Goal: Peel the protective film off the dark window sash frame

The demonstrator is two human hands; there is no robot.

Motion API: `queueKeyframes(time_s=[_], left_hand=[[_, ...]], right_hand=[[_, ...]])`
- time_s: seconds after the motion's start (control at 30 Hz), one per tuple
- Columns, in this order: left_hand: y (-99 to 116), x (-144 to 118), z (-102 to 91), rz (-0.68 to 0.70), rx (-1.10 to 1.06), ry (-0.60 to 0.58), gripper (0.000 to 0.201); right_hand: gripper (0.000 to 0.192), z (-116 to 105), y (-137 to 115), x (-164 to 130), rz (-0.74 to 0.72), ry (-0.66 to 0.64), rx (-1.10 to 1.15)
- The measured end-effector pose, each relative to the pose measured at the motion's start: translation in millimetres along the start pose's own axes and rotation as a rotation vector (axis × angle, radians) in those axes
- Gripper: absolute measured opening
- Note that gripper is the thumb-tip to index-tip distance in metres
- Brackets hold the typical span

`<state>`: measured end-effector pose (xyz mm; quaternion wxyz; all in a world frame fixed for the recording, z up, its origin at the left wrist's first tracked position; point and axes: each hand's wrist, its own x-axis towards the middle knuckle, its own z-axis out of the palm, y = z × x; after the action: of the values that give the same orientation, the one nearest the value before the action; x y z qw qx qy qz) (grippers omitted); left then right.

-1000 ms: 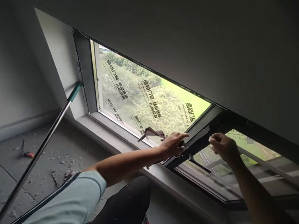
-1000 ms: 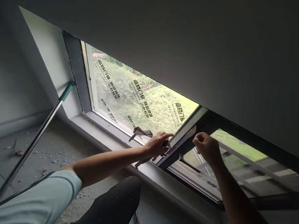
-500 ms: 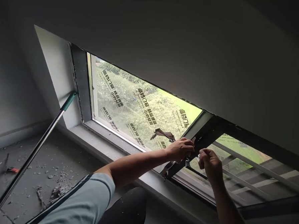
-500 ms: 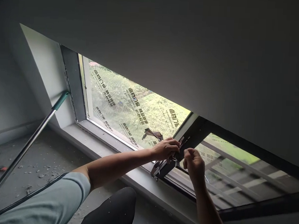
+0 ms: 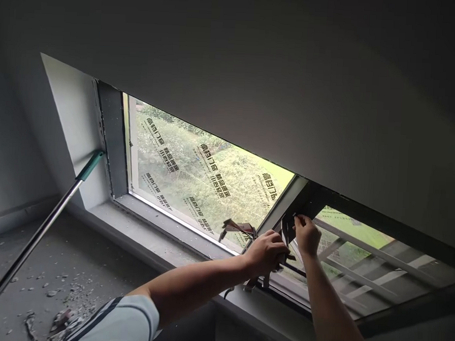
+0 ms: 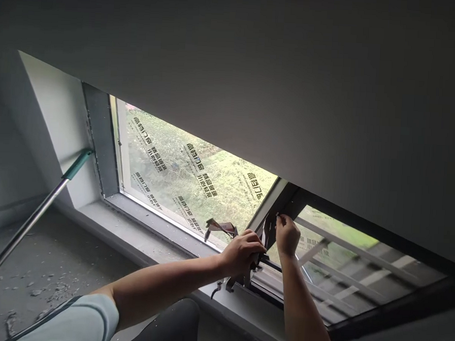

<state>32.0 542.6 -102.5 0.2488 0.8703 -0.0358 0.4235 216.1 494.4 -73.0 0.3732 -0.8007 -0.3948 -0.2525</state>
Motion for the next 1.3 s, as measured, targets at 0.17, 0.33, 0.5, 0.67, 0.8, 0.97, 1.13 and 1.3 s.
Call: queueKeyframes(time_s=[0.17, 0.33, 0.5, 0.67, 0.8, 0.97, 1.13, 1.3], left_hand=[[8.8, -25.1, 3.7, 0.021, 0.053, -0.129, 0.026], [12.1, -44.4, 1.7, 0.015, 0.044, -0.195, 0.026], [13.5, -74.0, 2.9, -0.001, -0.020, -0.194, 0.025], [5.6, -107.1, -3.5, -0.092, -0.132, -0.104, 0.035], [-2.4, -127.0, -13.4, -0.187, -0.213, -0.031, 0.038], [-5.4, -140.8, -16.2, -0.249, -0.248, -0.033, 0.034], [-1.6, -146.3, -19.6, -0.255, -0.237, -0.046, 0.031], [2.4, -150.6, -25.5, -0.284, -0.256, -0.019, 0.031]], right_hand=[[0.029, 12.1, 6.3, 5.7, -0.206, 0.091, -0.362], [0.028, 9.6, 13.9, 10.9, -0.385, 0.071, -0.501], [0.026, 15.0, 24.4, 14.7, -0.495, 0.115, -0.485], [0.021, 18.5, 32.1, 13.0, -0.529, 0.213, -0.356], [0.021, 17.0, 31.4, 7.2, -0.530, 0.224, -0.339], [0.027, 16.8, 27.8, 3.0, -0.515, 0.219, -0.474], [0.027, 16.0, 26.6, 7.3, -0.485, 0.201, -0.500], [0.023, 16.0, 24.8, 9.7, -0.427, 0.201, -0.516]])
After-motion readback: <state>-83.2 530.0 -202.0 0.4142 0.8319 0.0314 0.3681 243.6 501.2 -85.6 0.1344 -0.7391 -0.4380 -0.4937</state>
